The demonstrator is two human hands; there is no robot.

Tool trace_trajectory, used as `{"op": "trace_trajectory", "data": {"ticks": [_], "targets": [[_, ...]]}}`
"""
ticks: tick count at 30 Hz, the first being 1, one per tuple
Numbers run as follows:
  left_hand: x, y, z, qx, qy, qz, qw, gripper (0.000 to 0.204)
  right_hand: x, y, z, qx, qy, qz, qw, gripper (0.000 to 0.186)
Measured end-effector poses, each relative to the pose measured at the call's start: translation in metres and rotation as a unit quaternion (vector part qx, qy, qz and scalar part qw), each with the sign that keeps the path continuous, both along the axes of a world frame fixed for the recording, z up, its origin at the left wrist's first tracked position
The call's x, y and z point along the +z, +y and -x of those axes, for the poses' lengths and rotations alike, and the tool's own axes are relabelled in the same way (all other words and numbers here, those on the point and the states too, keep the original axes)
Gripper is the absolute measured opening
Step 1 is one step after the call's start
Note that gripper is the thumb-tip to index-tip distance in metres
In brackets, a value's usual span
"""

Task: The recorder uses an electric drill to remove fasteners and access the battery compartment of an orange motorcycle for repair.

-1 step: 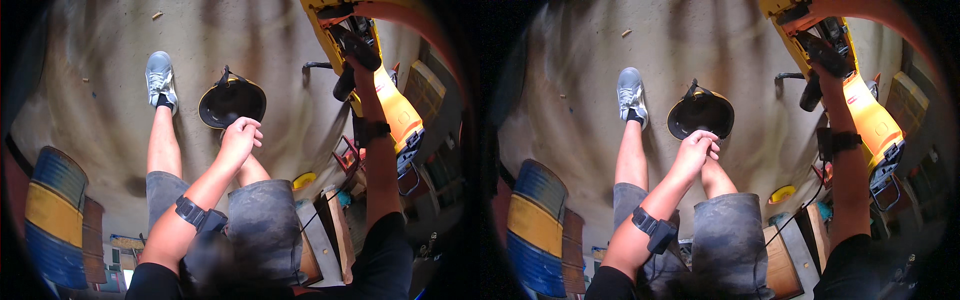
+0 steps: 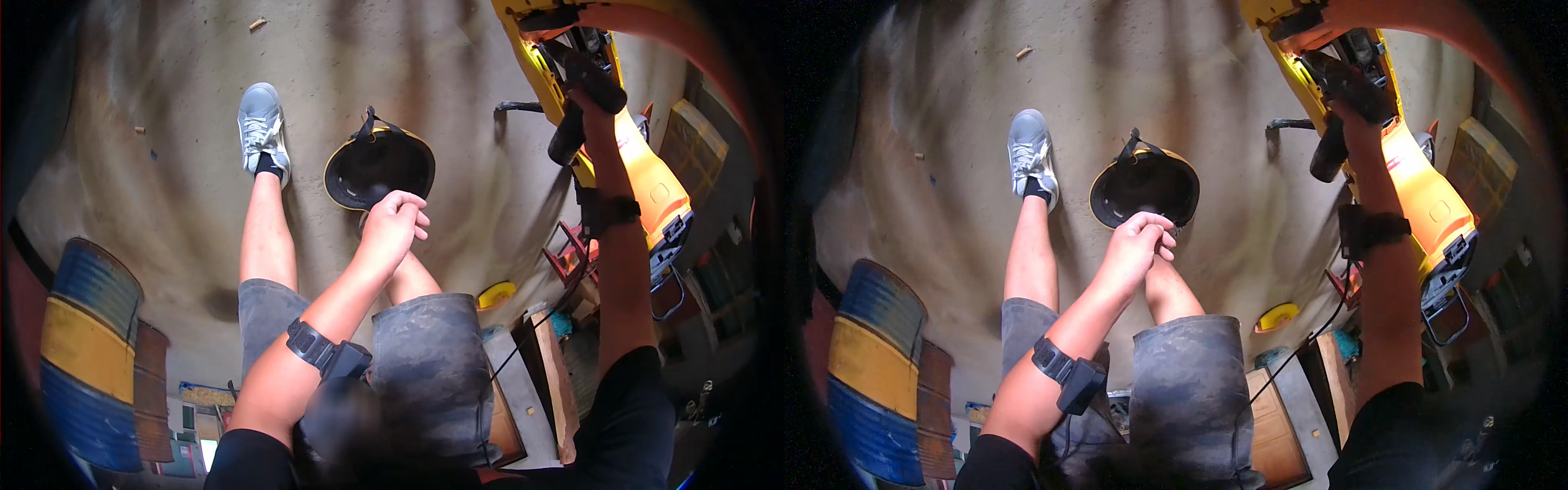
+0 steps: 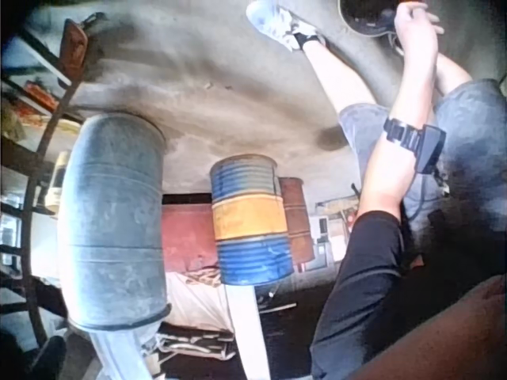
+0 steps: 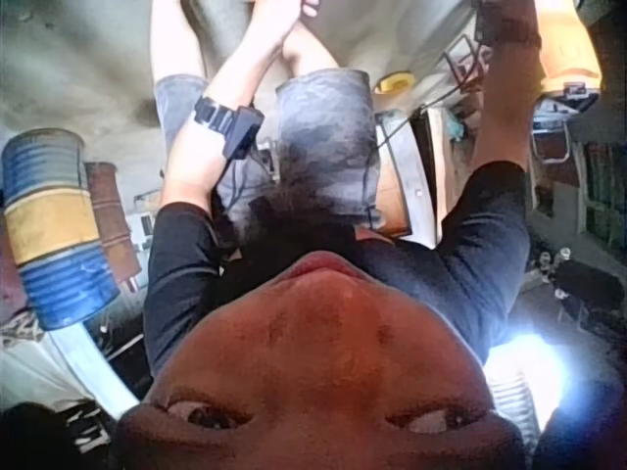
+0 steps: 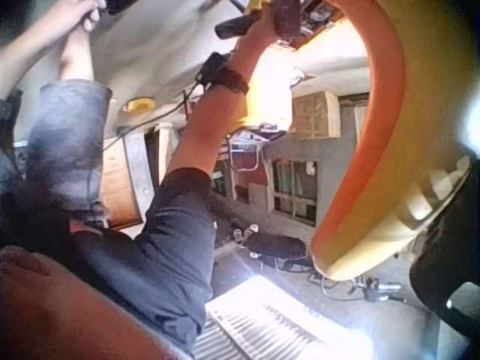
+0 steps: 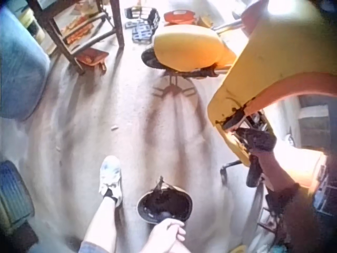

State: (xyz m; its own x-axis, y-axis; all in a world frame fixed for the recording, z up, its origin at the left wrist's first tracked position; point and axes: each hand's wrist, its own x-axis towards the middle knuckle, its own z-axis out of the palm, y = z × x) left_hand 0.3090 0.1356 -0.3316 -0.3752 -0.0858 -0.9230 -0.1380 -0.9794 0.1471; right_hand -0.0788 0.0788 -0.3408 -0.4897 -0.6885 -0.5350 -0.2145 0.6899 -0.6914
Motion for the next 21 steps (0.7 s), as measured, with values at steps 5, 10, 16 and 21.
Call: {"op": "trace_trajectory", "data": {"ticks": [5,10,16,21], "targets": [[-0.0013,-0.001,0.0006,0.004,-0.001,0.004,1.0,0.022,0.0066,-0.006,0.011,-0.092,-0.027,-0.061,0.994,0.019],[-0.0029,-0.0025,0.0009,0.008,-0.005,0.003,1.0,0.021,0.006,-0.0056,0.0051,-0.075,-0.013,-0.048,0.996,0.017],[-0.0023,-0.0022,0.0007,0.032,0.008,0.003,0.999,0.02,0.0063,-0.0047,0.0058,-0.106,-0.032,-0.059,0.992,0.018],[-0.0037,-0.0037,-0.0008,0.023,-0.001,0.0,1.0,0.02,0.0042,0.0009,0.0018,-0.071,-0.039,-0.024,0.996,0.019]]}}
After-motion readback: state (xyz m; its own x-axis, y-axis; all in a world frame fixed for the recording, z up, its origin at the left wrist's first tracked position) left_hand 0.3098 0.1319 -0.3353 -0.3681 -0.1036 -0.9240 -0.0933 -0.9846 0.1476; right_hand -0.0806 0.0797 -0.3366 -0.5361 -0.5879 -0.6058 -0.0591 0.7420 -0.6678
